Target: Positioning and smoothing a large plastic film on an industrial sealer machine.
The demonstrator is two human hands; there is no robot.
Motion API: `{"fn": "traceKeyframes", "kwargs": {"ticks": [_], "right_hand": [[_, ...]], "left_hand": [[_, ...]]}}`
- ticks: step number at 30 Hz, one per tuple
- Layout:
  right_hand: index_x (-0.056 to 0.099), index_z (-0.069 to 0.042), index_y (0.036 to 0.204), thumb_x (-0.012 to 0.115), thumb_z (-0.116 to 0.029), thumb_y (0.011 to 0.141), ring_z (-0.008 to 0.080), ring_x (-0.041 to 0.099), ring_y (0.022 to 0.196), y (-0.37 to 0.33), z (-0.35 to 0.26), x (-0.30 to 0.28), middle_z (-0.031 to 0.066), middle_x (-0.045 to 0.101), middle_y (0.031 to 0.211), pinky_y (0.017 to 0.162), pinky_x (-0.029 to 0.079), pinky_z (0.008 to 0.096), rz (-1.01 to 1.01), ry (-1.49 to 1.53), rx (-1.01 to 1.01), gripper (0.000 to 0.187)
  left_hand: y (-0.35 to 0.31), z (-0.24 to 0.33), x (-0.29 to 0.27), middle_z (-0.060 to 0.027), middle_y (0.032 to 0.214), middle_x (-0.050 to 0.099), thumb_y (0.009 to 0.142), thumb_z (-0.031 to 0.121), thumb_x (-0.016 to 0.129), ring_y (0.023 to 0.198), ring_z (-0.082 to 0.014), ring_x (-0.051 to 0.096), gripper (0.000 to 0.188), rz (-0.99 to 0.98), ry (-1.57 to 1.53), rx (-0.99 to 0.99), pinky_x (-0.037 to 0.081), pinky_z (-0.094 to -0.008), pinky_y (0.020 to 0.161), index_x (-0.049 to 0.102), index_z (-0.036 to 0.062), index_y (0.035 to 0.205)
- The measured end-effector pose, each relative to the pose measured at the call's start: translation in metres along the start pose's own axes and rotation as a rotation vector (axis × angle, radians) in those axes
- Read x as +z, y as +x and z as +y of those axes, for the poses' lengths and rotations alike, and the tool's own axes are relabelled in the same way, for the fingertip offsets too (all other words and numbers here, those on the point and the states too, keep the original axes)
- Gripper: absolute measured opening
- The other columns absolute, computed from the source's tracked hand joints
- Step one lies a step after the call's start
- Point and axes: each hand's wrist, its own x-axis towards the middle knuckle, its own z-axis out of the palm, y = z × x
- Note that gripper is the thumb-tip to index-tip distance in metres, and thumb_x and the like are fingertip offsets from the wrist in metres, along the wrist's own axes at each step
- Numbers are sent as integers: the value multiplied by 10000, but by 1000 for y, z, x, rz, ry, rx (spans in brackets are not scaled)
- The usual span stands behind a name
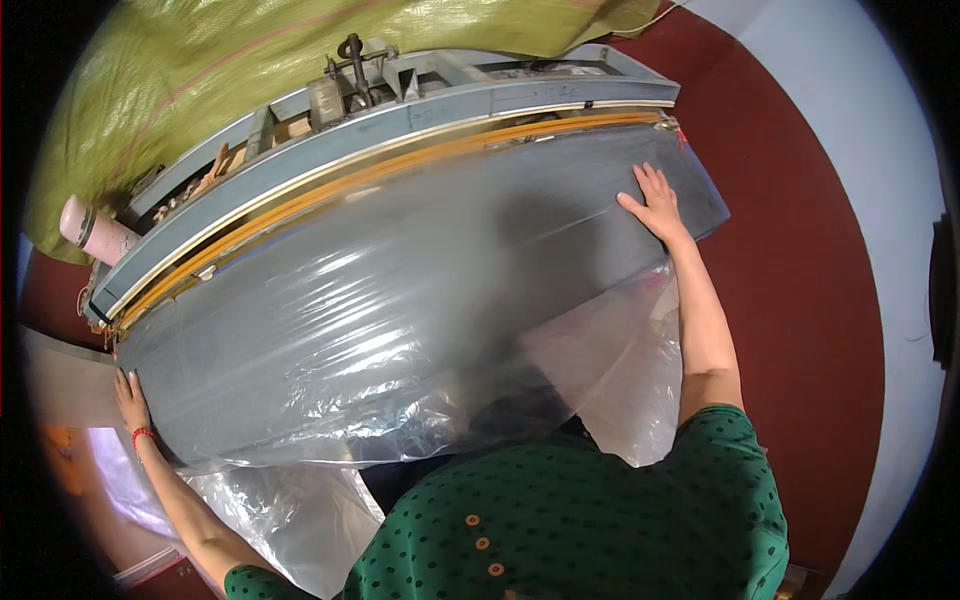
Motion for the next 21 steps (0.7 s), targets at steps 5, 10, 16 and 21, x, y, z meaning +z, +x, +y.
{"fn": "traceKeyframes", "kwargs": {"ticks": [5,10,16,21], "right_hand": [[243,-65,1321,646,-584,567,295,114,1291,41,-19,-31,159,170,1384,1035,154,359,-459,3,28,1000],[440,-14,1196,596,-400,751,226,439,1108,58,-73,-45,150,455,1210,937,315,301,81,300,-116,609],[470,-37,1178,565,-275,824,197,497,1008,59,-115,-19,128,505,1144,870,381,288,210,556,-356,437],[501,-20,1142,539,-189,845,151,529,931,31,-207,-15,104,550,1079,823,416,266,101,726,-499,343]], "left_hand": [[-19,-31,-13,-185,1294,346,880,338,406,1207,-285,318,510,463,-311,183,234,-338,1004,373,-34,1228],[-172,19,-112,-110,1152,502,869,166,421,1082,-206,450,301,577,-403,104,347,-301,904,494,23,1123],[-386,-66,-21,-147,1186,463,796,177,542,1125,-310,400,355,364,-234,-180,311,-357,950,502,48,1124],[-607,-158,2,-224,1125,485,766,219,563,1069,-335,442,427,503,45,-993,326,-384,933,487,-36,1100]]}}
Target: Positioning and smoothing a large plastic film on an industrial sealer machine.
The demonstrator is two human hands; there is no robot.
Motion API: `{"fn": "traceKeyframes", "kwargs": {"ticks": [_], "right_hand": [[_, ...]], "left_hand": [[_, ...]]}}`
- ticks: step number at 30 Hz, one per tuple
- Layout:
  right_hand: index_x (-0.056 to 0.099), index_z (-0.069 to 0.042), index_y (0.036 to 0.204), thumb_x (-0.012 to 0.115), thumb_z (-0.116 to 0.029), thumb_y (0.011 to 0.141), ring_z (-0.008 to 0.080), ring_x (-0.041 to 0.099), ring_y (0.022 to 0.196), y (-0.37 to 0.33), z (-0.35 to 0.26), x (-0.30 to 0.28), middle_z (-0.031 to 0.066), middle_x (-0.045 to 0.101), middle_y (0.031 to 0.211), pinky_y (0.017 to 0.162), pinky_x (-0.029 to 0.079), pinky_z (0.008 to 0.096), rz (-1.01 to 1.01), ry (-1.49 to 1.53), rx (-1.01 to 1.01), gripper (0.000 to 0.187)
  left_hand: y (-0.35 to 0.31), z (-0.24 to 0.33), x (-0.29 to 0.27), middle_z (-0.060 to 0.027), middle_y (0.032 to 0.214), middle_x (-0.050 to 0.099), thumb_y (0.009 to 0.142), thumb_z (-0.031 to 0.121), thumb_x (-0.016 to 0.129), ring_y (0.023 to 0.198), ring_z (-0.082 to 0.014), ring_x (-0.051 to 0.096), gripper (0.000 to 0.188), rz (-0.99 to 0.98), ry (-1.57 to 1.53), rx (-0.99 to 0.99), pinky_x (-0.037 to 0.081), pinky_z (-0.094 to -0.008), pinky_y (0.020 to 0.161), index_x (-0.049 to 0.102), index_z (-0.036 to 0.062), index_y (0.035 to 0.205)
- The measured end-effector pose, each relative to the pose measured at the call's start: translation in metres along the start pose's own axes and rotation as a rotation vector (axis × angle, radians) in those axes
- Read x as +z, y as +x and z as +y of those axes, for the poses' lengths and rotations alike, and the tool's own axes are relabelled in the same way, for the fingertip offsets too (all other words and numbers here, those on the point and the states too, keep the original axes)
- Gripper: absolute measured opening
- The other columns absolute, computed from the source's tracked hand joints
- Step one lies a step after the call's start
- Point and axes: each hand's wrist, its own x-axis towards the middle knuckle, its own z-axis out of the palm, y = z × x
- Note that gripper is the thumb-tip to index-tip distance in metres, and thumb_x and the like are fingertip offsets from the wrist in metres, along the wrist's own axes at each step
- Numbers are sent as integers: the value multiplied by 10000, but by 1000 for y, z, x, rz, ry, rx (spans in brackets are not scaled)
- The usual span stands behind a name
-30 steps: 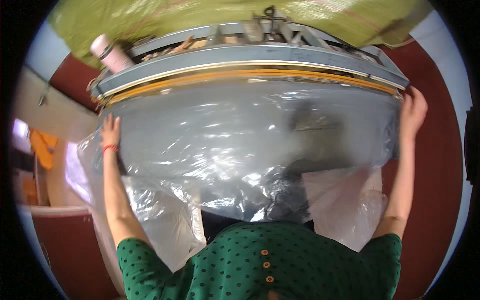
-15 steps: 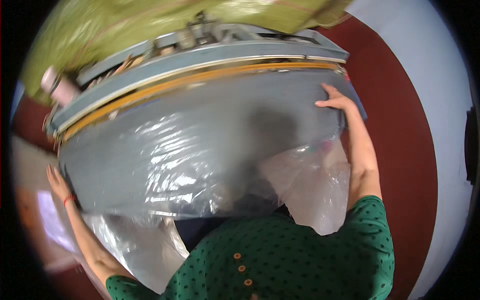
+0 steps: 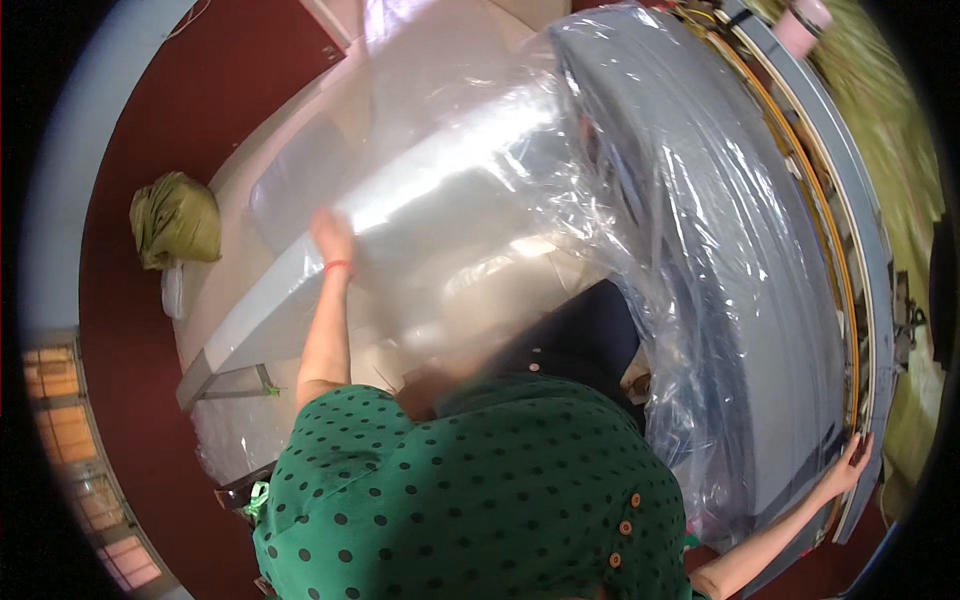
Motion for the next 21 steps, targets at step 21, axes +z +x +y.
{"fn": "traceKeyframes", "kwargs": {"ticks": [21], "right_hand": [[579,21,987,542,-127,834,119,543,837,-32,-95,64,65,599,928,754,433,230,-348,217,-62,216]], "left_hand": [[39,202,-74,22,701,492,835,152,516,612,-67,447,105,-592,-1101,-132,368,-210,545,538,50,841]]}}
